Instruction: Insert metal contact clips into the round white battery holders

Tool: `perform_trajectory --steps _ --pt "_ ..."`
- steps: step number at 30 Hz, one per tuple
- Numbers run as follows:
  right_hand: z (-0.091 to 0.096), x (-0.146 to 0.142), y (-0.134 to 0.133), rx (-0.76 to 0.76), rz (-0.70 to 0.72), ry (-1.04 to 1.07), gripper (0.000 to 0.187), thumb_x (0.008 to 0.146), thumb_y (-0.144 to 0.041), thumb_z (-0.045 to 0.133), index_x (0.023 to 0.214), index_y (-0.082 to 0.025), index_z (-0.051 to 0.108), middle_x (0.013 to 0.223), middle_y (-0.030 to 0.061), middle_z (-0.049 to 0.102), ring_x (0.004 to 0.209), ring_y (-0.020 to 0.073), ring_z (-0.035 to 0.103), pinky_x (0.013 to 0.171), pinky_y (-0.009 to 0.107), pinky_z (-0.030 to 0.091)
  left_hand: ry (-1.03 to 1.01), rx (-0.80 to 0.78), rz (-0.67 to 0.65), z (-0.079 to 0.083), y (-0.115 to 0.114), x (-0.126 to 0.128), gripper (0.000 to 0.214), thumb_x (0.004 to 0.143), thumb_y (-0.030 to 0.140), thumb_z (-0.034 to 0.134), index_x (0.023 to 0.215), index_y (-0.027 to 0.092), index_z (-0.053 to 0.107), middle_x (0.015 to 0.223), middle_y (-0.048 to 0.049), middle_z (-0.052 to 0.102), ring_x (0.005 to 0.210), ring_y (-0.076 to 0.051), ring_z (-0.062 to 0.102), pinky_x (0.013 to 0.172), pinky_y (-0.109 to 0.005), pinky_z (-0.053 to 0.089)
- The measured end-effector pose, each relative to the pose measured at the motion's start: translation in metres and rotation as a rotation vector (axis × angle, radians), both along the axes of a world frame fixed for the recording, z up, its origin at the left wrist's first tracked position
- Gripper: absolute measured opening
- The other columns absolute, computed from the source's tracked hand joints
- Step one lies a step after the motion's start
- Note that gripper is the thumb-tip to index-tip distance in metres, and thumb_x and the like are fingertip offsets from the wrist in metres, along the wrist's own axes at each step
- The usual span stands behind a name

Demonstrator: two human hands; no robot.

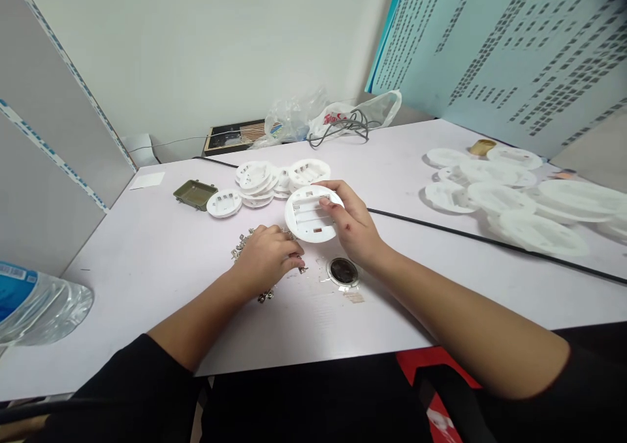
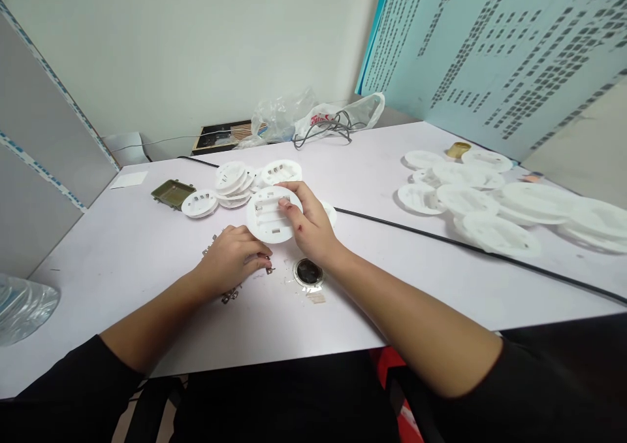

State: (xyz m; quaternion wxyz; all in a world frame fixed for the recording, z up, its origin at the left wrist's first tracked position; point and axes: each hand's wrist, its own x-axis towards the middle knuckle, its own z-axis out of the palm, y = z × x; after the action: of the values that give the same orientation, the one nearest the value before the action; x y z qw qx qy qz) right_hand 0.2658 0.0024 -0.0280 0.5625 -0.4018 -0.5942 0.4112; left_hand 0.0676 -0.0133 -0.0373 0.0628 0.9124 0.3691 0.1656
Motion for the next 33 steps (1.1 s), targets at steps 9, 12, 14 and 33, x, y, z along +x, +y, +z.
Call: perform_trajectory --steps 9,12,14,33 --pt "-0.011 0.001 0.006 -0.017 0.087 0.112 0.035 0.098 -0.057 0.052 0.106 -0.025 0.065 0.101 0.0042 0.071 0.097 0.0235 0.065 0.084 0.038 0.054 -0.080 -0.007 0.034 0.001 0.000 -0.001 0.015 0.093 0.020 0.069 0.078 0.020 0.072 0.085 -0.0023 0.074 0.088 -0.023 0.062 0.077 -0.037 0.046" --pt "-0.013 0.002 0.007 -0.015 0.088 0.132 0.036 0.098 -0.057 0.051 0.105 -0.025 0.065 0.100 0.0042 0.071 0.095 0.0237 0.067 0.082 0.037 0.054 -0.216 -0.035 0.048 0.008 -0.001 -0.008 0.016 0.095 0.018 0.062 0.079 0.019 0.066 0.090 -0.0037 0.071 0.086 -0.020 0.061 0.075 -0.035 0.050" --pt "-0.012 0.003 0.007 -0.009 0.083 0.116 0.035 0.098 -0.057 0.050 0.105 -0.025 0.064 0.099 0.0039 0.070 0.091 0.0230 0.067 0.080 0.037 0.054 -0.332 -0.106 0.103 0.014 -0.002 -0.013 0.015 0.095 0.016 0.058 0.081 0.019 0.063 0.087 -0.0033 0.070 0.081 -0.019 0.062 0.071 -0.032 0.051" --pt "-0.006 -0.002 -0.005 0.132 0.052 -0.183 0.051 0.098 -0.071 0.044 0.109 -0.025 0.064 0.099 0.0062 0.073 0.092 0.0254 0.066 0.081 0.040 0.052 -0.924 -0.339 0.304 0.013 -0.004 -0.016 0.012 0.081 0.024 0.079 0.091 0.019 0.079 0.082 -0.0056 0.079 0.075 -0.019 0.075 0.074 -0.037 0.066"
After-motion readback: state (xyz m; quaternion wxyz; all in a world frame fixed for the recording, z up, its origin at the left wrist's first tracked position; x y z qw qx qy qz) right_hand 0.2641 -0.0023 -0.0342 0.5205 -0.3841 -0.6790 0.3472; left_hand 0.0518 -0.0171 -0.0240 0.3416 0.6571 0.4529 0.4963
